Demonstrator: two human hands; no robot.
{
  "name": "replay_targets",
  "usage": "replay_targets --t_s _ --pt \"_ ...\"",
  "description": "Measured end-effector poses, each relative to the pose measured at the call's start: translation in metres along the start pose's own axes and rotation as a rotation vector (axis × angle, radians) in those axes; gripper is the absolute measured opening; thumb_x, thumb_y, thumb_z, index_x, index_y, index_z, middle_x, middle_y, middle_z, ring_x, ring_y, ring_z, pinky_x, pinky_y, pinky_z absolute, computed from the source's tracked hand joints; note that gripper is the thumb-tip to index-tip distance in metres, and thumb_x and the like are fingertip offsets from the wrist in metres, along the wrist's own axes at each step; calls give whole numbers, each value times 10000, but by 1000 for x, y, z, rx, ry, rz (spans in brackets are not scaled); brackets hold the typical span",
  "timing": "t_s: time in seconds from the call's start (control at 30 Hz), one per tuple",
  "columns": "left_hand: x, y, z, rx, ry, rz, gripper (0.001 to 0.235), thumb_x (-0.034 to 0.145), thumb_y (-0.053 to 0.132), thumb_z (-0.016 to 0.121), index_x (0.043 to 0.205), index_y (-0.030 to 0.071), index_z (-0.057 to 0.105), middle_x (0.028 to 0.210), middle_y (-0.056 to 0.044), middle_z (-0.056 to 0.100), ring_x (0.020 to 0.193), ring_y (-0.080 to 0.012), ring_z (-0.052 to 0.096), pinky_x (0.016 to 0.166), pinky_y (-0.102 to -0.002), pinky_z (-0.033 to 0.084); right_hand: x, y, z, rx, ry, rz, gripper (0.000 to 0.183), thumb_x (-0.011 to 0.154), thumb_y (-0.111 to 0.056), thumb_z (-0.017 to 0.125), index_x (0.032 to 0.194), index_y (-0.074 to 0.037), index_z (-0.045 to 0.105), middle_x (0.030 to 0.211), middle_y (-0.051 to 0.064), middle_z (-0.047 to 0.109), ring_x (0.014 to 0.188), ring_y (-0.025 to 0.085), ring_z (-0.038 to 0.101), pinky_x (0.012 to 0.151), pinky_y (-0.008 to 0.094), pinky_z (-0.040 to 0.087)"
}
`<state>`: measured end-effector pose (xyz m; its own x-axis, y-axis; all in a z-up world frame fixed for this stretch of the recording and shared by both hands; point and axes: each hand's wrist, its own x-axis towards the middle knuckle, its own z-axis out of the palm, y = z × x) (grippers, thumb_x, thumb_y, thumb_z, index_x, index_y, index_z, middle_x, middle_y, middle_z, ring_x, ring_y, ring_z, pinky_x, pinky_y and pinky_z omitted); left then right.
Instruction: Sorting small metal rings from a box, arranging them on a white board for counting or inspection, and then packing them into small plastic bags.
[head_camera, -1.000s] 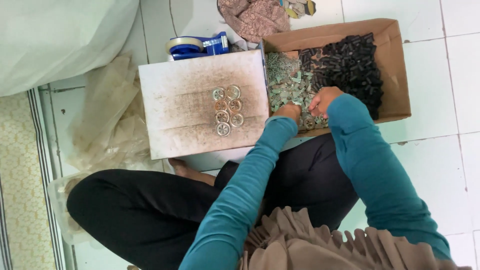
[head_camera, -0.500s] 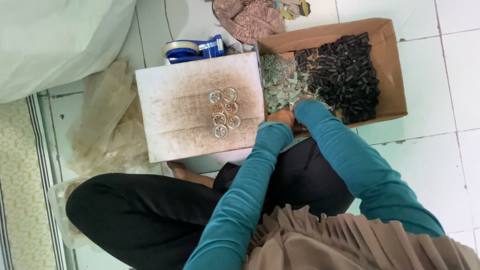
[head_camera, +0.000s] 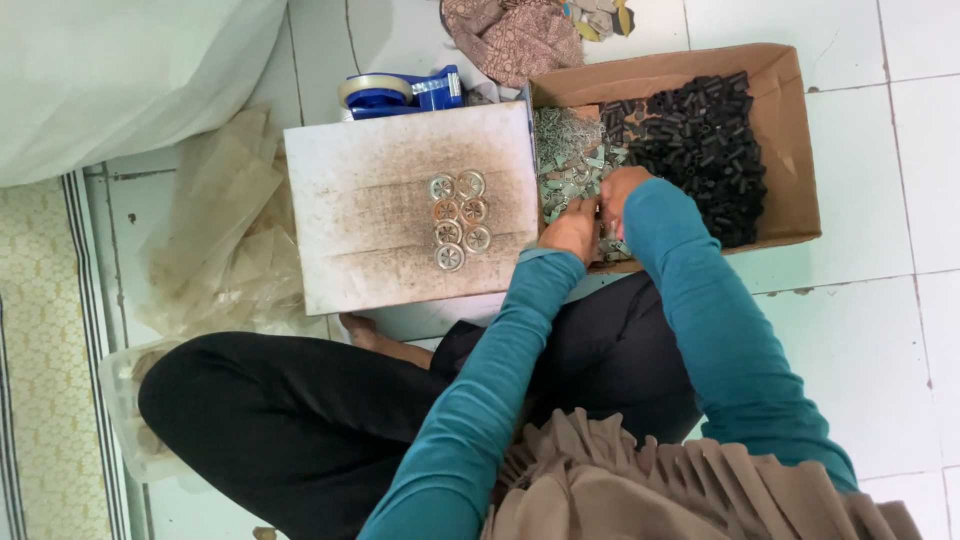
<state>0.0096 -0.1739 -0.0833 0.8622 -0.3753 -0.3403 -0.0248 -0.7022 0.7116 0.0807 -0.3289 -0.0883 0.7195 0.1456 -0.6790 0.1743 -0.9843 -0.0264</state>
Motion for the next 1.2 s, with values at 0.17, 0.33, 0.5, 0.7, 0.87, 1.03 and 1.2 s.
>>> replay_targets --t_s 0.17,0.33,0.5,0.7,0.87,1.03,1.2 --pt "-19 -13 4 -259 405 127 379 987 200 664 1356 266 610 1202 -22 602 1100 -304 709 959 -420 624 -24 -5 -15 285 124 11 300 728 -165 806 1005 -232 712 736 -75 776 838 205 775 854 400 598" --pt "-83 -13 -49 -497 665 189 379 891 156 784 1246 277 731 958 -29 648 849 -280 703 774 -371 624 -88 -58 -48 674 261 -211 191 814 -231 868 949 -214 734 763 -60 771 648 106 748 804 290 564" --pt "-135 -39 -85 -321 773 169 341 839 154 832 1158 246 757 889 -29 664 886 -287 710 789 -393 574 -114 -121 -50 786 296 -495 162 896 -70 790 1040 -115 733 891 100 795 648 200 748 765 385 592" --pt "-176 -59 -102 8 825 67 284 861 221 812 1129 272 733 948 31 682 885 -229 709 793 -401 571 -86 -167 -15 590 343 -564 133 894 -199 774 1006 -214 705 860 -27 801 760 170 772 833 371 593" --pt "-182 -81 -98 152 866 50 311 859 238 809 1151 276 709 950 48 673 902 -209 703 782 -373 555 -74 -193 8 526 397 -527 147 936 -221 724 1067 -188 665 1007 49 797 961 320 755 834 473 601" --pt "-182 -85 -97 267 897 58 284 874 265 796 1140 265 697 937 34 663 910 -210 691 757 -373 535 -72 -202 13 448 496 -515 165 925 -234 728 1063 -188 650 1039 62 734 969 337 733 801 466 610" --pt "-177 -88 -95 286 899 70 323 869 253 789 1175 277 691 978 53 661 921 -208 690 741 -373 525 -76 -203 11 427 468 -537 130 977 -148 659 1102 -114 643 1016 105 625 912 397 713 714 481 621"
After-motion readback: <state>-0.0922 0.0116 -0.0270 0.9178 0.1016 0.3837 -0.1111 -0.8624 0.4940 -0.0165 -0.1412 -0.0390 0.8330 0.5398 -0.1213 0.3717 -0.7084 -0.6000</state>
